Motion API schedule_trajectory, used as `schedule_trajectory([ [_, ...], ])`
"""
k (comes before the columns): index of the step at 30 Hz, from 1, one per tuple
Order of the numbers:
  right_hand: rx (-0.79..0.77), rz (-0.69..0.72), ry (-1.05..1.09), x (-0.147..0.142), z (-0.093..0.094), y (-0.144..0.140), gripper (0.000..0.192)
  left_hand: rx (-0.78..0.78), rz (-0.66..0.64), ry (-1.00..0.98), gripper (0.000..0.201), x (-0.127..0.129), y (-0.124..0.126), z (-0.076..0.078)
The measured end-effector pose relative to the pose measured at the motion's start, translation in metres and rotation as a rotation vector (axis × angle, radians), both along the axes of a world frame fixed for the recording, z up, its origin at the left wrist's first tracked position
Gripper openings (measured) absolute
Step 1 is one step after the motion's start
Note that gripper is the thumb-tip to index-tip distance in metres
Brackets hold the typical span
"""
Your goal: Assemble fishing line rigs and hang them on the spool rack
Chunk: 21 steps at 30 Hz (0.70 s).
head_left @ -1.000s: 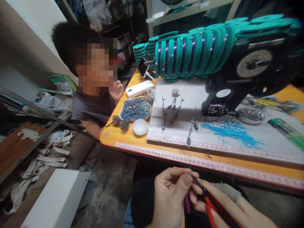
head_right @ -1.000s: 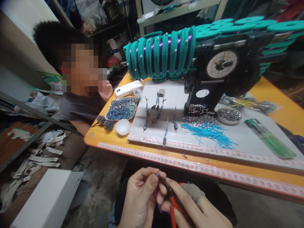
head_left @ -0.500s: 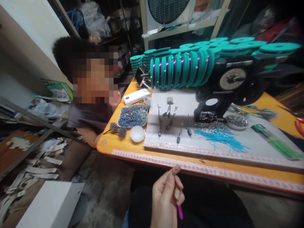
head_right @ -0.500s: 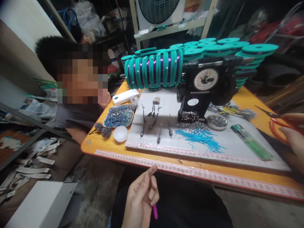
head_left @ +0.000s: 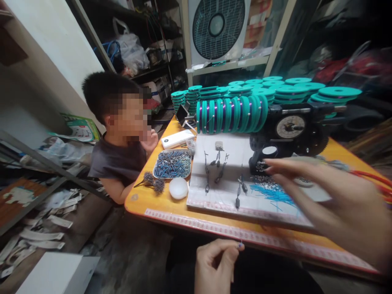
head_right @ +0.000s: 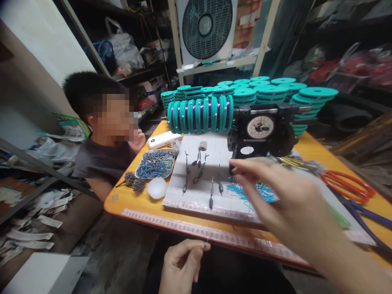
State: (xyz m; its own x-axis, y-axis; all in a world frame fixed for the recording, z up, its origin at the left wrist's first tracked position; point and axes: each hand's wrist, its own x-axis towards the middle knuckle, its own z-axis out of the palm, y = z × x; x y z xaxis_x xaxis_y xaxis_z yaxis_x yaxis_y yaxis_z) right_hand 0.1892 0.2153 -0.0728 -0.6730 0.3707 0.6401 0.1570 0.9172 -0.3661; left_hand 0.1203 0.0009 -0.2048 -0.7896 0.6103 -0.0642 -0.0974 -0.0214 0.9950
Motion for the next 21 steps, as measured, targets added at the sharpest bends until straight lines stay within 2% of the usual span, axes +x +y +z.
schedule_trajectory([
  [2, -0.214, 0.071, -0.125, -0.033, 0.011, -0.01, 0.041, -0.028, -0.058, 0.227, 0.049, -0.005, -0.003, -0.001],
  [4, -0.317, 0.077, -0.197, -0.061, 0.019, -0.015, 0.052, -0.067, -0.166, 0.454, 0.044, -0.011, -0.01, 0.001],
  [6, -0.401, 0.073, -0.21, -0.081, 0.025, -0.014, 0.052, -0.128, -0.223, 0.702, 0.04, -0.021, -0.021, 0.008],
  [9, -0.48, 0.03, -0.117, -0.092, 0.026, -0.012, 0.044, -0.106, -0.128, 1.072, 0.028, -0.051, -0.042, 0.032],
  [11, -0.481, -0.006, -0.045, -0.089, 0.024, -0.013, 0.043, -0.052, -0.065, 1.228, 0.019, -0.079, -0.053, 0.049],
  [12, -0.472, -0.009, -0.03, -0.085, 0.023, -0.014, 0.043, -0.086, -0.028, 1.287, 0.02, -0.094, -0.057, 0.055],
  [13, -0.463, -0.001, -0.033, -0.081, 0.021, -0.016, 0.044, -0.131, -0.046, 1.343, 0.023, -0.109, -0.06, 0.059],
  [16, -0.441, 0.05, -0.074, -0.067, 0.017, -0.021, 0.044, -0.179, -0.166, 1.396, 0.029, -0.139, -0.062, 0.06],
  [19, -0.477, 0.092, -0.098, -0.054, 0.013, -0.027, 0.043, -0.224, -0.169, 1.383, 0.026, -0.146, -0.062, 0.052],
  [21, -0.566, 0.123, -0.14, -0.046, 0.011, -0.031, 0.045, -0.256, -0.132, 1.359, 0.025, -0.145, -0.064, 0.049],
])
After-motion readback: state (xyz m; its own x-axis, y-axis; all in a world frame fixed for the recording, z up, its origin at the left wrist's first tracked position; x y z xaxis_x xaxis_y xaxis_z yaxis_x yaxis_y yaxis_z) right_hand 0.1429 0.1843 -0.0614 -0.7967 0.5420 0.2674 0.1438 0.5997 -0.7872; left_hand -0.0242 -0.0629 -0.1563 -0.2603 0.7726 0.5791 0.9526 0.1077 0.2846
